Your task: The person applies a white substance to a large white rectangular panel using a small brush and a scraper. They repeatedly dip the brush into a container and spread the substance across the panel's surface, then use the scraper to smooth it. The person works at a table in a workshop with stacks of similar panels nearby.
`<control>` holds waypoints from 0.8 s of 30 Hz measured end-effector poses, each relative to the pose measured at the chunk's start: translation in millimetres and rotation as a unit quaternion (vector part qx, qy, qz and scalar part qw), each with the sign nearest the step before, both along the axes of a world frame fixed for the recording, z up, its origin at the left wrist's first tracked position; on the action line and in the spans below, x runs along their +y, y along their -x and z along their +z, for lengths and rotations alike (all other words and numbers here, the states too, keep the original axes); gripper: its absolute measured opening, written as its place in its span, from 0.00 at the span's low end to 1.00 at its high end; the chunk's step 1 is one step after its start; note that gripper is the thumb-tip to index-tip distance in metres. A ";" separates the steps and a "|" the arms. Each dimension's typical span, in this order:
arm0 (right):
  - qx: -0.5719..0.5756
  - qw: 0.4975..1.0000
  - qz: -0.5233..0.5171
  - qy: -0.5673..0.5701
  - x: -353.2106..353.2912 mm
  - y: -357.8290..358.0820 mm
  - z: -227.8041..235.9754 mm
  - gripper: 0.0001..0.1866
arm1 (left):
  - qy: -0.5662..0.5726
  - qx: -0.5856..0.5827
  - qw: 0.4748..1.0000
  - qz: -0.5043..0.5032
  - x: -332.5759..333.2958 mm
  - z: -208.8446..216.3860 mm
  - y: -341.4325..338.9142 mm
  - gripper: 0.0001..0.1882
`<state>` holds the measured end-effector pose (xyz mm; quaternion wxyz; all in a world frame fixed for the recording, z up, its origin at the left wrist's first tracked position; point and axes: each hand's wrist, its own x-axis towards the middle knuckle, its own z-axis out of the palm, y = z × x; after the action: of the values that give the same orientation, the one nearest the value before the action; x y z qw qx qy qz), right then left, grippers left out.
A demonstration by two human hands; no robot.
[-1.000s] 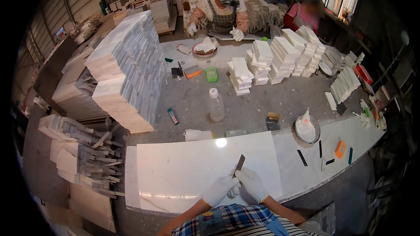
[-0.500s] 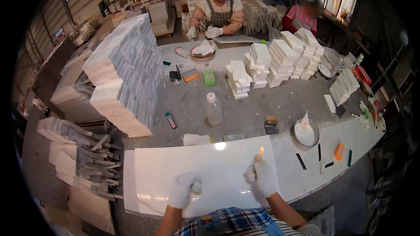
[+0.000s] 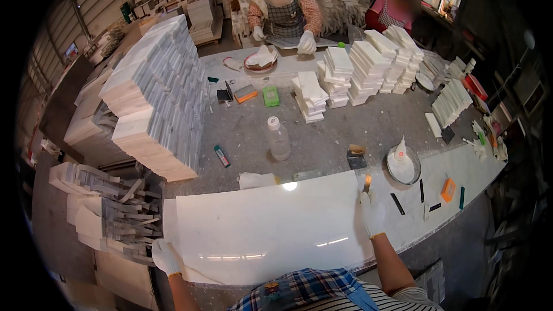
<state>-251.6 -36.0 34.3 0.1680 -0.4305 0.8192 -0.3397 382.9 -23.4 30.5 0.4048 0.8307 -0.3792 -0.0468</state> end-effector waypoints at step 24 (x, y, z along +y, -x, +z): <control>-0.256 0.965 -0.020 0.046 -7.2 43.6 -100.9 0.19 | -0.175 0.161 0.969 -0.062 -29.5 -65.9 -62.0 0.24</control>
<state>-295.2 -43.2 -66.6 0.3452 -0.3202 0.7406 -0.4794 444.9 -52.9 -35.4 0.3055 0.8449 -0.3459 -0.2704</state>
